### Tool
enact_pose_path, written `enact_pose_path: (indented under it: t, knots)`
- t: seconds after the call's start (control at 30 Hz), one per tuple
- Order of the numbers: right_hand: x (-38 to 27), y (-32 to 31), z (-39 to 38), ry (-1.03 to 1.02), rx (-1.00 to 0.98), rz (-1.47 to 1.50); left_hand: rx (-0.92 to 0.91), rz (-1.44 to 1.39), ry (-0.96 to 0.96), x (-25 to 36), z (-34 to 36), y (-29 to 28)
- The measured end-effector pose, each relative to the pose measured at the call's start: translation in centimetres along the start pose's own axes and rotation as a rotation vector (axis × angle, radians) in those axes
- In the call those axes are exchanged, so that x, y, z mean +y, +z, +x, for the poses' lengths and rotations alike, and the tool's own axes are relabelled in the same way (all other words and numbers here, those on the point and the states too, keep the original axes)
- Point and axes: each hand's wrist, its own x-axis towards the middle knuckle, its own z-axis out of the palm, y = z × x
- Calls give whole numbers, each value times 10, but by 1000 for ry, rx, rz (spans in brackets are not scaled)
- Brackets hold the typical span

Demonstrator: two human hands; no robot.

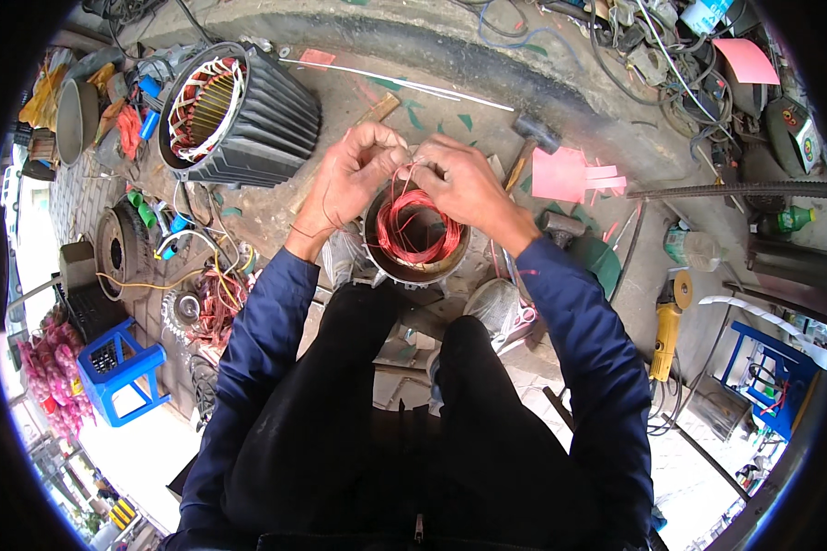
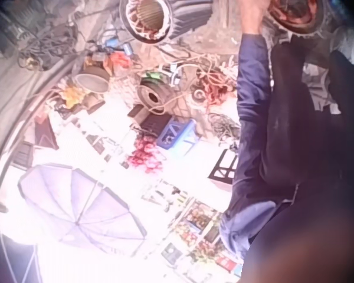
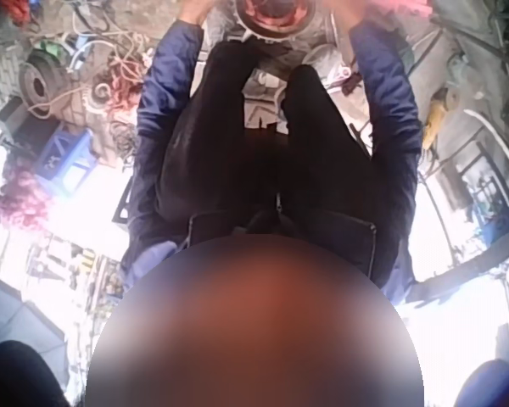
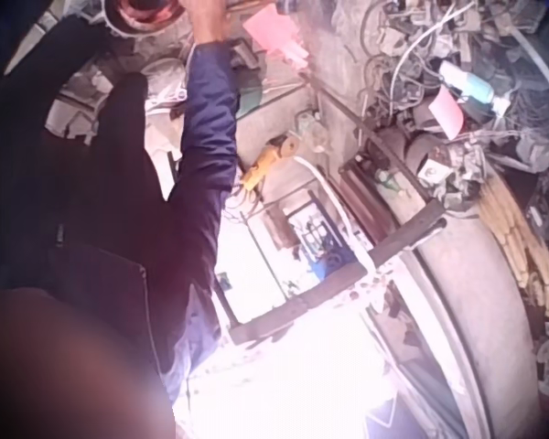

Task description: The person sits on the floor and works on a motor stator, inserting white insulating strips into the slots between copper windings. They use pliers to adjust the strips and a hammer to tap them into place. The person repeatedly inserts, adjusts, and secures the insulation material within the stator core.

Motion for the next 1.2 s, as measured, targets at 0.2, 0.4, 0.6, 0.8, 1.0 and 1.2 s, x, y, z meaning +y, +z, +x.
enact_pose_path:
  t: [0.2,0.4,0.6,0.8,1.0,1.2]
  knots:
    - [-31,-14,-3,296,213,511,32,-48,3,1,6,-5]
    - [-66,-33,-2,75,170,474,41,209,17,22,19,-3]
    - [-92,-55,-2,-12,275,570,81,391,90,54,39,-8]
    - [-101,-78,0,-10,437,720,226,25,217,99,52,-16]
    - [-91,-75,-8,8,476,977,385,102,24,66,45,-49]
    - [-128,-113,7,-354,341,934,-188,405,-51,-25,8,-35]
